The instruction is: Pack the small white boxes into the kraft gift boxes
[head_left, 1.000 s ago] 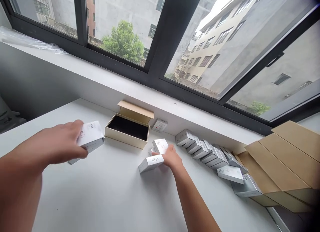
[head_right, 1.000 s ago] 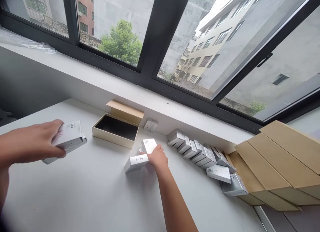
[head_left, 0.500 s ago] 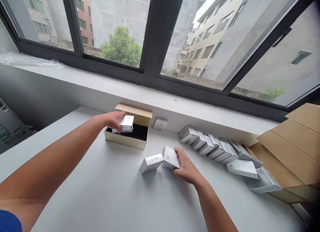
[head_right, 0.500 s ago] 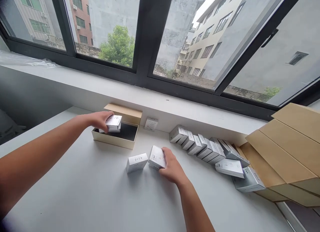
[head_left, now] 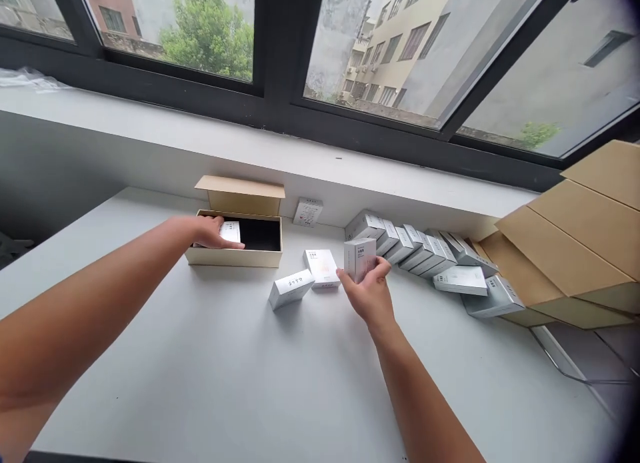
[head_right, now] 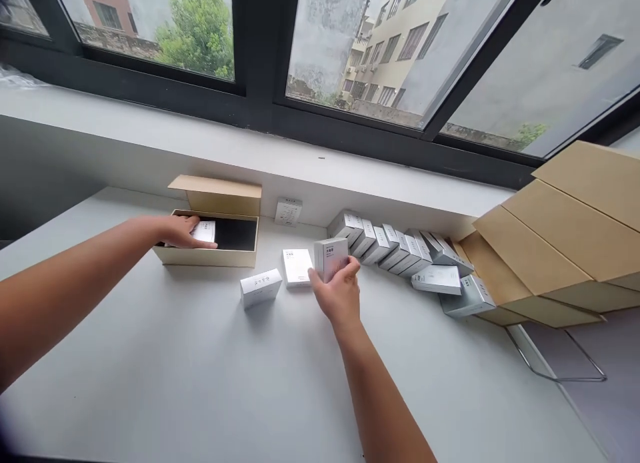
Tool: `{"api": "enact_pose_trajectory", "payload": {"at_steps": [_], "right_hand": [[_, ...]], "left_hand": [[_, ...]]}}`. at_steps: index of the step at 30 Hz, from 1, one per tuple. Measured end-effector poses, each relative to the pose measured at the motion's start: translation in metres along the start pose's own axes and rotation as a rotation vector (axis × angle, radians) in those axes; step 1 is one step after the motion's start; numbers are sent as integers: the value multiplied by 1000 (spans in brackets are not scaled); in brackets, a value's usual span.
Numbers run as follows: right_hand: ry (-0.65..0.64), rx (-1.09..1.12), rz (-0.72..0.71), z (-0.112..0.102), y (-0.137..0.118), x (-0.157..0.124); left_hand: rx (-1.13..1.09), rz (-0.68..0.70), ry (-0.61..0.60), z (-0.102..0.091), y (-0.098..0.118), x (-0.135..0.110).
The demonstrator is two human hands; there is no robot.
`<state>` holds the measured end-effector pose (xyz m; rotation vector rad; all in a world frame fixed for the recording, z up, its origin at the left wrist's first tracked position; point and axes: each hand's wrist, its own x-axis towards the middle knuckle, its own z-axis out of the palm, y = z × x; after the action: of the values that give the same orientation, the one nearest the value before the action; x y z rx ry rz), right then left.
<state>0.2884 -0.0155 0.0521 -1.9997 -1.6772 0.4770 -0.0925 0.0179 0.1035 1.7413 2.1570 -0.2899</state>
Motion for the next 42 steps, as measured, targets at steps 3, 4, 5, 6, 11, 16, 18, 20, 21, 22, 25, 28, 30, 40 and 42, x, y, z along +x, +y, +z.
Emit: {"api": "enact_pose_trajectory", "payload": {"at_steps": [3,4,5,6,11,16,18,20,21,22,25,28,30,40,42], "right_hand": [[-91,-50,-9,3,-15,2],[-154,-97,-8,6,-21,5],[-211,-151,-8,9,-27,8],[-256,-206,-10,14,-34,12],[-295,-358,-31,29,-60,30],[-407,-348,-100,17,-56,29],[-436,-343,-128,10,-47,25],[-450,-336,-159,2,-37,24],[-450,-332,-173,-1,-33,24],[-442,-329,-187,-5,-30,26],[-377,-302,-233,-22,-34,37],[-321,-208,-337,-43,-61,46],[-356,-76,-494,-49,-89,46],[-790,83,-757,25,-180,44],[-896,45,-733,29,-178,51]], "left_hand": [[22,-95,-56,4,18,-12],[28,-104,-55,6,24,-15],[32,-106,-48,7,29,-19],[32,-101,-38,9,33,-22],[-15,-15,53,21,34,-29],[-84,128,188,35,22,-35],[-109,162,208,38,19,-38],[-139,178,225,40,17,-39],[-155,180,233,41,17,-39],[-170,179,240,42,16,-38],[-206,166,257,44,16,-35],[-228,140,265,45,17,-32],[-236,125,267,46,18,-30],[-165,284,272,50,23,-31],[-160,302,271,50,22,-34]]}}
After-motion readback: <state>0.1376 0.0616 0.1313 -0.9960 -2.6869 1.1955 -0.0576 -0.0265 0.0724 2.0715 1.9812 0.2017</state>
